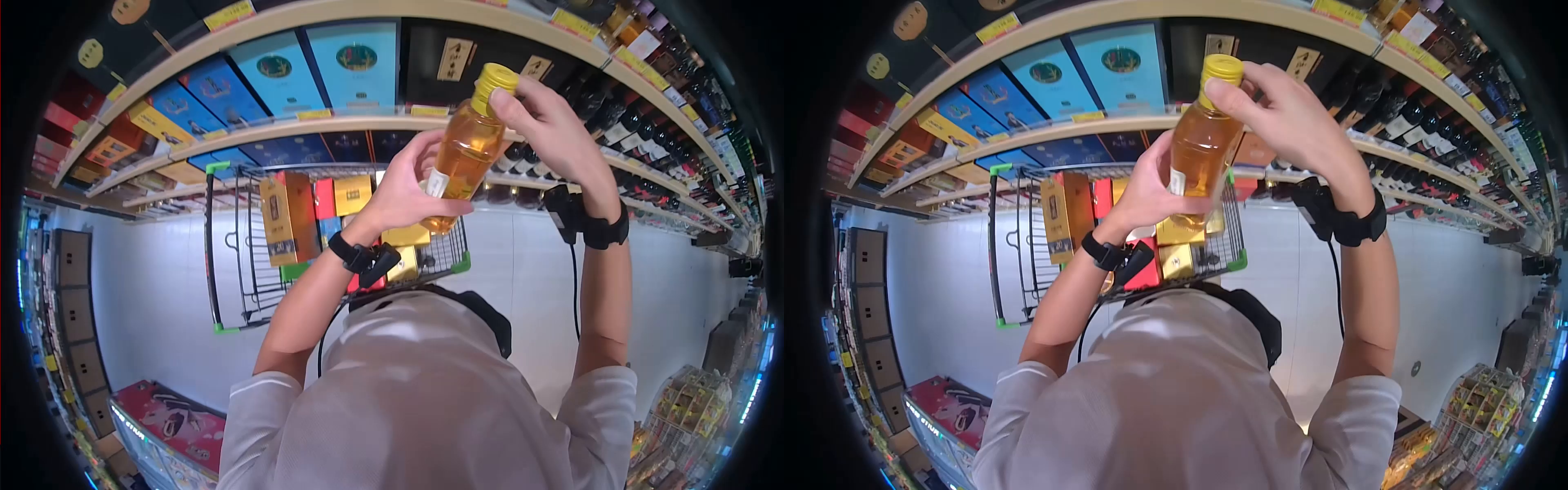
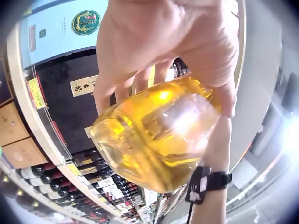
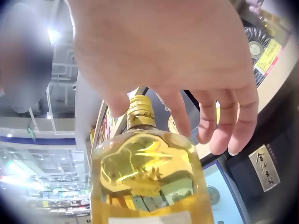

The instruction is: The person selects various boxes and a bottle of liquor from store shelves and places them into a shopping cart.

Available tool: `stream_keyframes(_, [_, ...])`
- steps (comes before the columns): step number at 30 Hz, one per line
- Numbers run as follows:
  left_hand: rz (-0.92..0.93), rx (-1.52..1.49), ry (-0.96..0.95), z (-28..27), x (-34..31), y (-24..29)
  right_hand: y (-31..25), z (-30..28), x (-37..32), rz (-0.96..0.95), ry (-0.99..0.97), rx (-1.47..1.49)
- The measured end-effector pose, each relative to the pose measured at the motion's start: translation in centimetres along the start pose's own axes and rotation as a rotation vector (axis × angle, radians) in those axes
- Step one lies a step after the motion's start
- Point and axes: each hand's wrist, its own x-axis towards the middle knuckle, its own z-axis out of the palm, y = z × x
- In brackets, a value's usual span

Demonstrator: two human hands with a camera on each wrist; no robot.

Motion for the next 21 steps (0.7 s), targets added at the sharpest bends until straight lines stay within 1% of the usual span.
stream_keyframes(1, [0.012,0.086,0.023,0.2,-0.3,-1.0,-1.1,-0.1,-0.4,0.083,-0.080,-0.062])
stream_keyframes(2, [0.021,0.165,0.040,0.3,-0.8,-2.5,-0.8,0.3,-0.6,0.095,-0.084,-0.120])
stream_keyframes(5, [-0.125,0.243,0.088,0.7,-2.3,-5.1,-2.0,1.5,-1.9,0.221,-0.210,-0.272])
stream_keyframes(6, [-0.142,0.242,0.052,0.6,-2.7,-6.0,-0.2,2.4,-2.5,0.119,-0.165,-0.158])
stream_keyframes(7, [-0.133,0.225,0.019,0.4,-3.0,-6.9,1.2,3.1,-3.0,0.014,-0.152,-0.171])
stream_keyframes(9, [-0.125,0.186,-0.046,0.3,-4.1,-8.9,2.8,4.8,-4.1,-0.037,-0.093,-0.062])
stream_keyframes(10, [-0.156,0.163,-0.058,0.4,-4.6,-9.9,3.2,5.3,-4.6,-0.007,-0.101,-0.133])
stream_keyframes(12, [-0.192,0.210,-0.132,0.5,-5.1,-11.1,3.7,6.1,-5.7,0.047,-0.117,-0.275])
stream_keyframes(13, [-0.208,0.235,-0.168,0.4,-5.2,-11.2,4.1,6.8,-6.2,0.060,-0.111,-0.270])
stream_keyframes(14, [-0.296,0.324,-0.235,0.1,-5.3,-11.3,4.8,7.6,-6.8,0.071,-0.104,-0.267])
stream_keyframes(15, [-0.269,0.370,-0.209,-0.3,-5.7,-11.5,5.7,8.5,-7.6,0.081,-0.101,-0.264])
stream_keyframes(16, [-0.241,0.414,-0.182,-0.7,-6.1,-11.9,7.0,9.9,-8.5,0.051,-0.040,-0.259])
stream_keyframes(18, [-0.186,0.456,-0.102,-2.3,-7.5,-13.8,9.2,11.9,-9.7,0.110,-0.086,-0.293])
stream_keyframes(21, [-0.357,0.415,-0.008,-5.2,-10.0,-15.0,13.4,15.0,-11.1,0.201,-0.137,-0.321])
